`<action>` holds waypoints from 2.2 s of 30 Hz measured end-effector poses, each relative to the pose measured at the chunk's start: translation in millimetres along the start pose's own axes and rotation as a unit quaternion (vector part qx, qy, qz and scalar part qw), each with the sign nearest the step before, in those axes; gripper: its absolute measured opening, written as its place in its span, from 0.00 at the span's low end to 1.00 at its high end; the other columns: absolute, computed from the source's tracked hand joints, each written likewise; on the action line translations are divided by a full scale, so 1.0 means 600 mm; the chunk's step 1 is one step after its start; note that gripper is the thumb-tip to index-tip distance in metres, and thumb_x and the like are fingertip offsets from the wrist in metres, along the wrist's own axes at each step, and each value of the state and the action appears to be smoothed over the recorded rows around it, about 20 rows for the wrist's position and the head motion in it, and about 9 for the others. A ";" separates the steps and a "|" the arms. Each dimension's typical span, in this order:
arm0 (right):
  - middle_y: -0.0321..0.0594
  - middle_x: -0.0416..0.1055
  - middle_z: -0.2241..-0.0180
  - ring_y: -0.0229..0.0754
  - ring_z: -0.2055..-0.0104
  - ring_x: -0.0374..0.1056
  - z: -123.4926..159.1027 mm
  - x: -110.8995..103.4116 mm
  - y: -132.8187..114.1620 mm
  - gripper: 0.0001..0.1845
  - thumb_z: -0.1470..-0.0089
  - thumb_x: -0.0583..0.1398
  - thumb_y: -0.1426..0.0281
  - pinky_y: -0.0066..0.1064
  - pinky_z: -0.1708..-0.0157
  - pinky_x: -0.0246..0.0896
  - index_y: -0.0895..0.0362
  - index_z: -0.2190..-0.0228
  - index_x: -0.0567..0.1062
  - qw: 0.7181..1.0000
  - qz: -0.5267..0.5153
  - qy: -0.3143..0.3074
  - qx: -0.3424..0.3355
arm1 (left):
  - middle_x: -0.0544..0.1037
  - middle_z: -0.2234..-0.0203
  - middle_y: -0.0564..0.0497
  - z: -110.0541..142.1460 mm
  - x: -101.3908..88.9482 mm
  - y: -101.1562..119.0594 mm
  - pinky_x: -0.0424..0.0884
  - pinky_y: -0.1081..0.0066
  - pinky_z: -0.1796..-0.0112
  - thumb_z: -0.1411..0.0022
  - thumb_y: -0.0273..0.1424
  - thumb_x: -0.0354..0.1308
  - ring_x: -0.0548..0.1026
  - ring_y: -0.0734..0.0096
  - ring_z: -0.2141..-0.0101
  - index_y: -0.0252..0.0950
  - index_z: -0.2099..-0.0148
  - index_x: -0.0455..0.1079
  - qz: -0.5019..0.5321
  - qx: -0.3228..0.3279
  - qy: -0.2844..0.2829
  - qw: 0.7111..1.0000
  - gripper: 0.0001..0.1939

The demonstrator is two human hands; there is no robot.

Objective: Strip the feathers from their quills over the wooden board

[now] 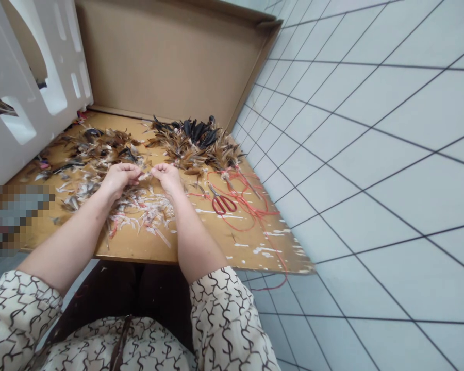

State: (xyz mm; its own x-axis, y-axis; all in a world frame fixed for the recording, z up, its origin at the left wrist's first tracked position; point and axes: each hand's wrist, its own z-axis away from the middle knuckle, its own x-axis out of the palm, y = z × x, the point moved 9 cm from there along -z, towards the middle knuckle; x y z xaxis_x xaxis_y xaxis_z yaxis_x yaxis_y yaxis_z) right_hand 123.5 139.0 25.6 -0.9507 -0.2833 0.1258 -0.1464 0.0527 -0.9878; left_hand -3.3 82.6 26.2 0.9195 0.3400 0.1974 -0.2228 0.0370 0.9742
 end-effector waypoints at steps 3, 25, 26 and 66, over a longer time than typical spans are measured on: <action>0.27 0.61 0.85 0.30 0.79 0.56 0.000 0.000 -0.001 0.11 0.70 0.63 0.68 0.26 0.74 0.51 0.57 0.82 0.66 1.000 0.002 0.009 -0.009 | 0.70 0.88 0.54 0.002 0.006 -0.005 0.64 0.78 0.80 0.58 0.21 0.62 0.69 0.78 0.83 0.31 0.81 0.66 0.000 -0.017 -0.014 1.000 0.07; 0.28 0.62 0.84 0.28 0.81 0.54 0.003 -0.009 -0.012 0.09 0.68 0.62 0.70 0.23 0.77 0.49 0.57 0.82 0.66 0.997 -0.070 0.017 -0.006 | 0.63 0.92 0.58 -0.006 -0.003 0.013 0.55 0.79 0.83 0.59 0.23 0.57 0.58 0.82 0.88 0.33 0.84 0.65 -0.090 0.085 0.003 0.992 0.06; 0.28 0.63 0.84 0.28 0.81 0.54 0.003 -0.008 -0.014 0.09 0.68 0.62 0.70 0.23 0.77 0.49 0.57 0.82 0.66 0.997 -0.071 0.011 -0.004 | 0.63 0.91 0.58 -0.007 -0.011 0.014 0.57 0.79 0.82 0.58 0.24 0.57 0.59 0.82 0.87 0.34 0.83 0.65 -0.061 0.083 0.022 0.994 0.06; 0.30 0.68 0.82 0.29 0.81 0.59 0.027 0.051 0.006 0.16 0.70 0.68 0.72 0.22 0.80 0.53 0.58 0.76 0.68 0.985 -0.103 -0.114 0.073 | 0.60 0.91 0.60 -0.004 0.005 0.012 0.50 0.82 0.86 0.53 0.26 0.58 0.51 0.87 0.90 0.35 0.79 0.58 0.081 0.051 -0.028 0.995 0.10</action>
State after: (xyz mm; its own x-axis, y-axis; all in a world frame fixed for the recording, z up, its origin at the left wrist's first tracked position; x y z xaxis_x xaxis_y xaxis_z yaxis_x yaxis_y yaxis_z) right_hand 98.4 114.9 24.6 -0.8161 -0.4824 0.3182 -0.2732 -0.1631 -0.9480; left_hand -3.0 85.8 33.8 0.8914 0.2805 0.3559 -0.3385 -0.1099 0.9345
